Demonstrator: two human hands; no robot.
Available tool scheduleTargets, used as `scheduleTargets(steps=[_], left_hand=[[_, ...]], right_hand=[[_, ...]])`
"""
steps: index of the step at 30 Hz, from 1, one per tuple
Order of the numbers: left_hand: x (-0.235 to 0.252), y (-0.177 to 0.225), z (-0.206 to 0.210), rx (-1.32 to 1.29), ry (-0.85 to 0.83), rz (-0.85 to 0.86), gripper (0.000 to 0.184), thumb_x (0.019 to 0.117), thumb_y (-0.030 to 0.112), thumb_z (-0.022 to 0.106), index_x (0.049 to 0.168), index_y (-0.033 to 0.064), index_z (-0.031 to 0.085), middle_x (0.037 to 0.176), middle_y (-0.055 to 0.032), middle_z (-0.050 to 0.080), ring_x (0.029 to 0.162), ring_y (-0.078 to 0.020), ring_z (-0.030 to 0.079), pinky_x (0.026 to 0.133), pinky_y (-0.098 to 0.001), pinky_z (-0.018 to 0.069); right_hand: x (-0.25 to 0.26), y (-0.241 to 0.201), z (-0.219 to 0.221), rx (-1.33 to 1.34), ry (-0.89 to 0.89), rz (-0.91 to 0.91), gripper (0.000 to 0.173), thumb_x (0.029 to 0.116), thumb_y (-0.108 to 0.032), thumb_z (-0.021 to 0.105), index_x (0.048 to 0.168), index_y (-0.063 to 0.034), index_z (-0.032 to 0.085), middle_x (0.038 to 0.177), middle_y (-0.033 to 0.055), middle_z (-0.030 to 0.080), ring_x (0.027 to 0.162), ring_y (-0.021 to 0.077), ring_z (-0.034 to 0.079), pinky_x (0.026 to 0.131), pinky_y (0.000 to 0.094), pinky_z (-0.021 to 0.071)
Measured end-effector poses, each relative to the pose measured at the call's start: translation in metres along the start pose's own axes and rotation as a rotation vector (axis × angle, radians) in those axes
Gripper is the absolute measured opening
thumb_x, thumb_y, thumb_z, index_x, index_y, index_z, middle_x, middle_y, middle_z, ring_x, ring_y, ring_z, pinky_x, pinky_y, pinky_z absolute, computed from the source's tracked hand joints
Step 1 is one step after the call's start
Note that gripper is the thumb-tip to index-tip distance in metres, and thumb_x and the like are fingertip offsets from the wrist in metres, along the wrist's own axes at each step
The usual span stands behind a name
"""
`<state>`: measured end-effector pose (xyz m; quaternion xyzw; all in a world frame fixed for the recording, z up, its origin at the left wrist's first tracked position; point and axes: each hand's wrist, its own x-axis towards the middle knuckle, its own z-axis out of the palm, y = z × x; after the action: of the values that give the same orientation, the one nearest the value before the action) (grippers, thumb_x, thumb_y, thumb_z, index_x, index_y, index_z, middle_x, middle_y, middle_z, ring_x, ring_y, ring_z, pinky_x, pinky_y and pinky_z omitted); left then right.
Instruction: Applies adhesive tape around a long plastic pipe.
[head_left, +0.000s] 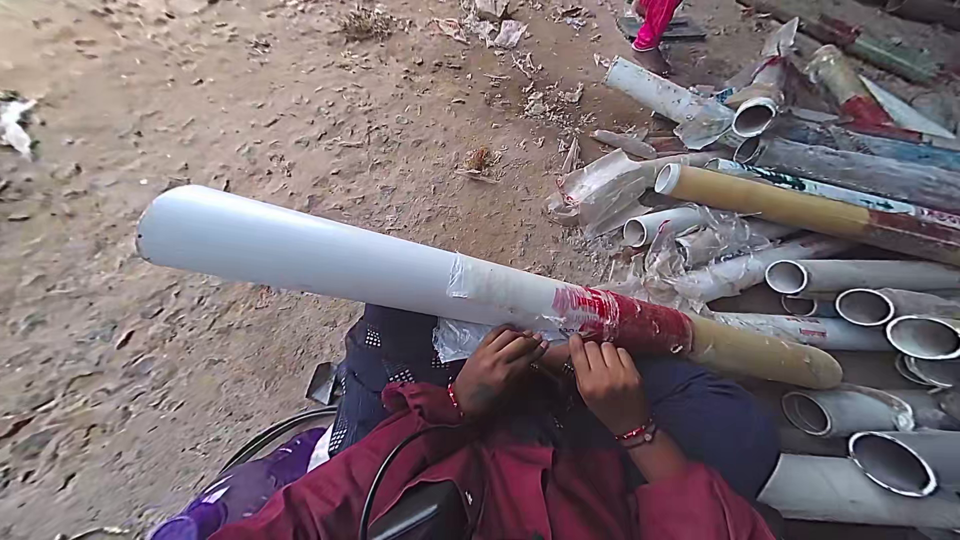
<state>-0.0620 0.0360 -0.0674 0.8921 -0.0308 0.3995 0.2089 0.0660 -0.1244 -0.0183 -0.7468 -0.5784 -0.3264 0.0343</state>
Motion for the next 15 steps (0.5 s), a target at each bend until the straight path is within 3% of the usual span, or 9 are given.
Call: scheduleTargets(steps=[15], left_hand=[[0.007, 0.004, -0.012, -0.01, -0.083, -0.024, 0.03, 0.0967, 0.001, 0.049, 0.107, 0.0046, 0.077, 0.105, -0.0111, 0.078, 0.101, -0.0243, 0.074, 0.095, -0.032, 0.0555]], right_hand=[[-0.002, -0.003, -0.003, -0.215, -0.069, -0.051, 0.023, 0.0926, 0.0, 0.052, 0.095, 0.0047, 0.075, 0.058, 0.0077, 0.057, 0.048, 0.0199, 0.055, 0.046, 0.0304, 0.0379]])
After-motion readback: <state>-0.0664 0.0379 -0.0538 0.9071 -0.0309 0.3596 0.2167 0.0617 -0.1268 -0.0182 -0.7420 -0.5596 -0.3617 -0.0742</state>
